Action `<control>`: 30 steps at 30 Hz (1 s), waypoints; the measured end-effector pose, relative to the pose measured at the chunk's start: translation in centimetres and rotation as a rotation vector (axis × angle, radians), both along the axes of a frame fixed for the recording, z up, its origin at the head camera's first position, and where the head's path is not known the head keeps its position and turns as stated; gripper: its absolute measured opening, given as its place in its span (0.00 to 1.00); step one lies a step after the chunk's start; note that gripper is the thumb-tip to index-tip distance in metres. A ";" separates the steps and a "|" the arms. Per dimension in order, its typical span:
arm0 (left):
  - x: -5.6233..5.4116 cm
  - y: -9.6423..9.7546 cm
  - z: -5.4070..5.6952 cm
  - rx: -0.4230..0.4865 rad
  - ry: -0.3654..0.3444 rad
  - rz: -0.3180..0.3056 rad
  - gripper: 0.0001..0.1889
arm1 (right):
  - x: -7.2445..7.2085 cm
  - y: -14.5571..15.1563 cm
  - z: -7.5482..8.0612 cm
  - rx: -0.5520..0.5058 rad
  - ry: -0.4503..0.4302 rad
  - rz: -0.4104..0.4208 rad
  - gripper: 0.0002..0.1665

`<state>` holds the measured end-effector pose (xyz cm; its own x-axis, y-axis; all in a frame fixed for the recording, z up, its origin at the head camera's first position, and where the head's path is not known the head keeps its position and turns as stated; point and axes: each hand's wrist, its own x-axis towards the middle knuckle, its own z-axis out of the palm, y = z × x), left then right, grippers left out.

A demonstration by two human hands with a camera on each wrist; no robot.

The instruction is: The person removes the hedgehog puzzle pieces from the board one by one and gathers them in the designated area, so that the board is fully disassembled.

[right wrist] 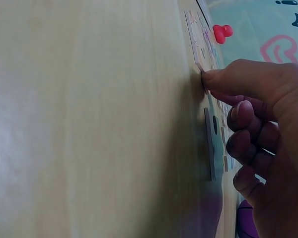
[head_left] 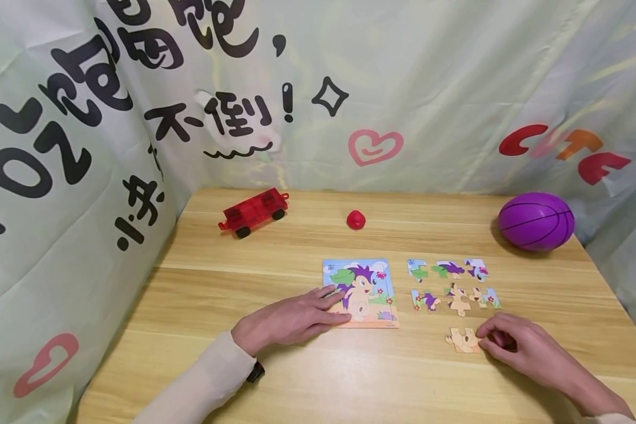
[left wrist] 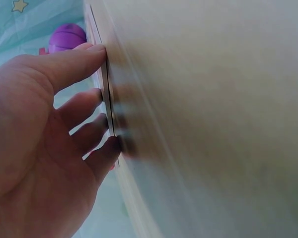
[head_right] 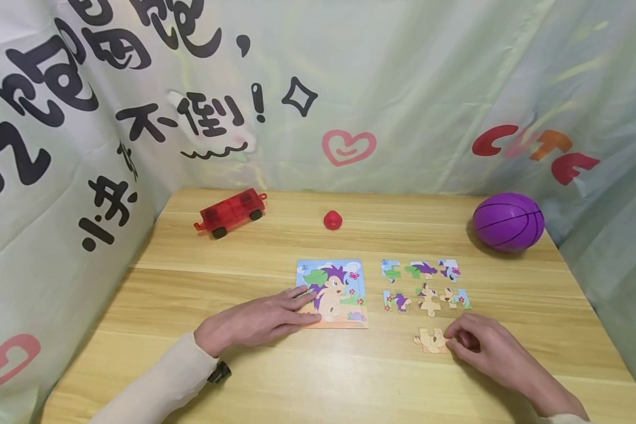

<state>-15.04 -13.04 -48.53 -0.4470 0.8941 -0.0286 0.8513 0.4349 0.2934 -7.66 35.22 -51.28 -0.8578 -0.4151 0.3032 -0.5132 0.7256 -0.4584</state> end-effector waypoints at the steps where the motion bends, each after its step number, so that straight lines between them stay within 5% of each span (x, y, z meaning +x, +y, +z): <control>1: 0.0 0.0 0.0 0.000 -0.002 -0.001 0.23 | 0.0 0.0 0.0 0.002 0.004 -0.003 0.26; 17: -0.1 0.1 0.0 -0.003 -0.062 0.023 0.23 | 0.1 0.4 0.9 0.011 -0.080 -0.027 0.24; 30: -0.1 0.1 0.0 -0.008 -0.073 0.037 0.23 | 0.0 0.2 0.2 0.011 -0.032 -0.021 0.24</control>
<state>-15.16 -12.93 -48.55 -0.4764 0.8765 -0.0696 0.8110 0.4686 0.3502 -7.66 35.46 -51.05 -0.8754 -0.4000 0.2713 -0.4831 0.7411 -0.4661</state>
